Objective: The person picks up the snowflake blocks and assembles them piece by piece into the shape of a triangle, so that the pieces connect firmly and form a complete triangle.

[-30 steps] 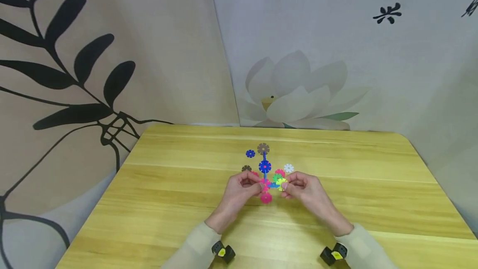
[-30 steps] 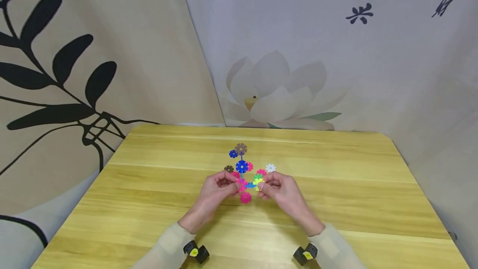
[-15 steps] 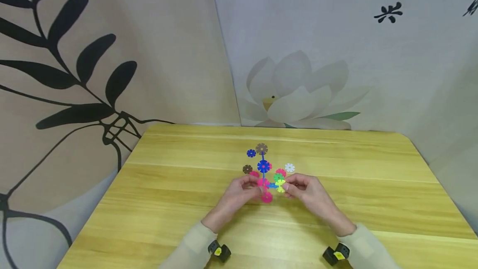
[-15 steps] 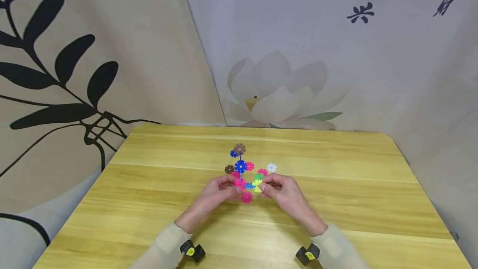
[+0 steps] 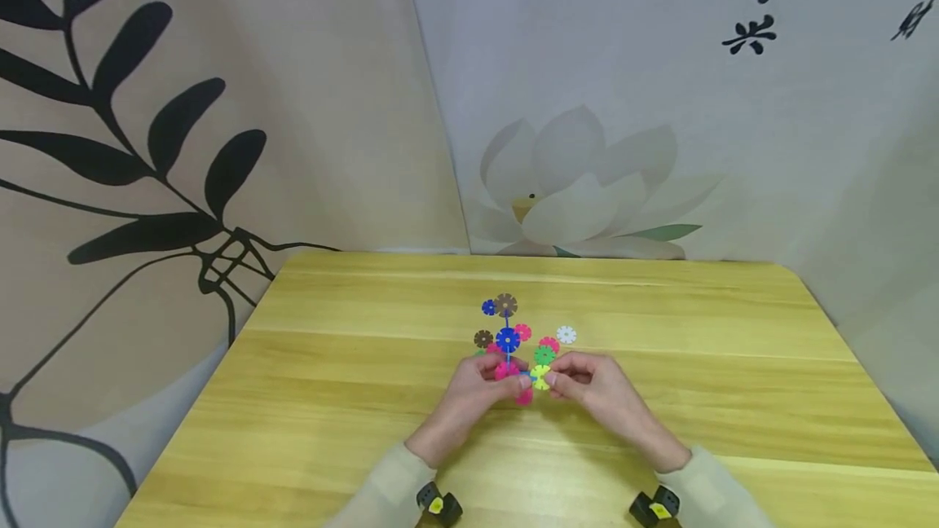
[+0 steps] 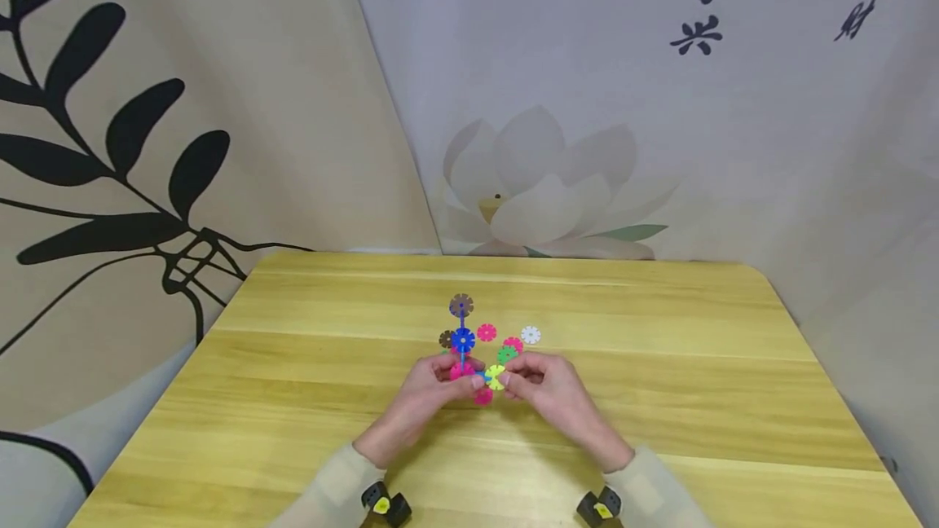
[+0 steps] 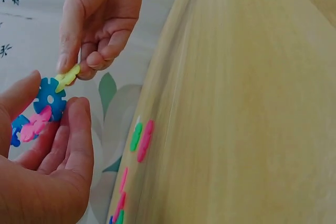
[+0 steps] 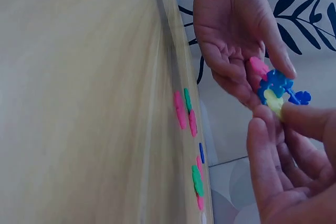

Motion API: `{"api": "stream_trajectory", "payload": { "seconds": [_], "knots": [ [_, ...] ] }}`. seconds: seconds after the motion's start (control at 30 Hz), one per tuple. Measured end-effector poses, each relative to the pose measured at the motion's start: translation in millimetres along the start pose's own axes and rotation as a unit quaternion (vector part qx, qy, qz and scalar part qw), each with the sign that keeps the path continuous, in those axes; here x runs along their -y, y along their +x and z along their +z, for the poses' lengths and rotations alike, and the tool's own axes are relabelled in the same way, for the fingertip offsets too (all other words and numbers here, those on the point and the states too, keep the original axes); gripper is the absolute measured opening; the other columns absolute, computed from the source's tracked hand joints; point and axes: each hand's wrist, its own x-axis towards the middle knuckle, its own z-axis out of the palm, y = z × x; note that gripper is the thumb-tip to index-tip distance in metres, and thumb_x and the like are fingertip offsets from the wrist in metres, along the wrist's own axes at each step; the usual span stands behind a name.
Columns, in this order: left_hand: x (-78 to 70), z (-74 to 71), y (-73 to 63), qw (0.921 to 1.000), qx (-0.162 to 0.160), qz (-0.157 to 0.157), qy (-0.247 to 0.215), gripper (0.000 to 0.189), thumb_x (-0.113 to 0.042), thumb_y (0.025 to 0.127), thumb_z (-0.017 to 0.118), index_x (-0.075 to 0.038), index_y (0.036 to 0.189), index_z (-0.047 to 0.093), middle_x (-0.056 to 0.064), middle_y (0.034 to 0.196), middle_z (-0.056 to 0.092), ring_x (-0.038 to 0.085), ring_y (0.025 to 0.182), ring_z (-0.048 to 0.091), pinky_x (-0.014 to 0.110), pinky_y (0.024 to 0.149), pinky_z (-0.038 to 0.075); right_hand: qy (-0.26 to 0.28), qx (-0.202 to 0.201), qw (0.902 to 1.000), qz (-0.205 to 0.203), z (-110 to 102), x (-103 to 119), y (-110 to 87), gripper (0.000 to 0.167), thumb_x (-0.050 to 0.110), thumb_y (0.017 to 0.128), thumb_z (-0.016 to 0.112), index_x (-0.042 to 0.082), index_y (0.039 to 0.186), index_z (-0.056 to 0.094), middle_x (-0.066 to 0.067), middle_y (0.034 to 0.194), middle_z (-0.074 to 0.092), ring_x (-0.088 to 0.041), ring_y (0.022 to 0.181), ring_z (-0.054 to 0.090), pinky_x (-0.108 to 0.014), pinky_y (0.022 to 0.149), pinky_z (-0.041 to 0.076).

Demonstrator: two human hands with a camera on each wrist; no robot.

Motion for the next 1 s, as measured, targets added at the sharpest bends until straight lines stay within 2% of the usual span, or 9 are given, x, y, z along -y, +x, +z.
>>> {"api": "stream_trajectory", "payload": {
  "seconds": [0.13, 0.23, 0.37, 0.43, 0.57, 0.7, 1.0],
  "knots": [
    [0.3, -1.8, -2.0, 1.0, 0.0, -0.001, -0.008, 0.044, -0.025, 0.087, 0.084, -0.001, 0.122, 0.07, 0.008, 0.106, 0.074, 0.022, 0.094, 0.07, 0.037, 0.092, 0.058, -0.044, 0.006, 0.9988, -0.02, -7, -1, 0.0, 0.032, 0.025, 0.101, 0.069, -0.001, 0.118, 0.07, -0.008, 0.101, 0.074, -0.03, 0.091, 0.072, -0.035, 0.08, 0.062],
    [0.5, -4.5, -3.6, 1.0, -0.002, -0.001, -0.006, 0.042, -0.026, 0.087, 0.084, -0.002, 0.12, 0.072, 0.006, 0.105, 0.075, 0.022, 0.095, 0.07, 0.035, 0.092, 0.057, -0.101, -0.011, 0.9937, -0.046, -15, -4, 2.3, 0.032, 0.029, 0.101, 0.069, 0.002, 0.119, 0.072, -0.004, 0.103, 0.075, -0.023, 0.092, 0.071, -0.03, 0.08, 0.06],
    [1.7, -8.7, -6.1, 1.0, -0.001, 0.004, -0.004, 0.042, -0.026, 0.088, 0.084, -0.002, 0.12, 0.072, 0.008, 0.105, 0.074, 0.022, 0.096, 0.07, 0.036, 0.092, 0.057, -0.173, -0.043, 0.9802, -0.087, -28, -10, 8.6, 0.023, 0.02, 0.1, 0.071, 0.004, 0.116, 0.074, -0.001, 0.106, 0.074, -0.016, 0.094, 0.07, -0.027, 0.08, 0.06],
    [2.5, -10.9, -7.1, 1.0, -0.001, 0.006, -0.006, 0.042, -0.025, 0.088, 0.084, -0.001, 0.121, 0.071, 0.008, 0.108, 0.074, 0.022, 0.098, 0.07, 0.035, 0.093, 0.058, -0.199, -0.046, 0.9735, -0.103, -34, -14, 12.5, 0.02, 0.014, 0.098, 0.072, 0.004, 0.115, 0.074, 0.0, 0.107, 0.073, -0.016, 0.096, 0.069, -0.027, 0.081, 0.06],
    [3.3, -15.6, -8.6, 1.0, -0.002, 0.005, -0.008, 0.043, -0.023, 0.087, 0.084, 0.001, 0.121, 0.071, 0.009, 0.11, 0.073, 0.021, 0.098, 0.068, 0.035, 0.093, 0.057, -0.24, -0.033, 0.9622, -0.126, -44, -18, 21.3, 0.015, 0.008, 0.096, 0.073, 0.004, 0.11, 0.076, 0.002, 0.103, 0.072, -0.014, 0.093, 0.068, -0.028, 0.08, 0.061],
    [3.3, -20.1, -10.0, 0.9999, -0.001, 0.01, -0.004, 0.043, -0.023, 0.088, 0.083, 0.001, 0.121, 0.071, 0.008, 0.106, 0.073, 0.02, 0.094, 0.068, 0.038, 0.093, 0.057, -0.26, -0.017, 0.955, -0.142, -52, -20, 30.2, 0.013, 0.005, 0.095, 0.074, 0.004, 0.107, 0.076, -0.001, 0.101, 0.073, -0.014, 0.09, 0.068, -0.033, 0.08, 0.062],
    [4.7, -25.3, -16.3, 0.9999, 0.003, 0.008, -0.008, 0.043, -0.021, 0.089, 0.083, 0.002, 0.123, 0.07, 0.006, 0.099, 0.072, 0.017, 0.089, 0.066, 0.038, 0.09, 0.058, -0.31, 0.032, 0.941, -0.131, -64, -21, 51.3, 0.021, 0.009, 0.097, 0.072, 0.004, 0.117, 0.074, -0.006, 0.113, 0.071, -0.027, 0.104, 0.066, -0.047, 0.09, 0.058]
  ]
}}
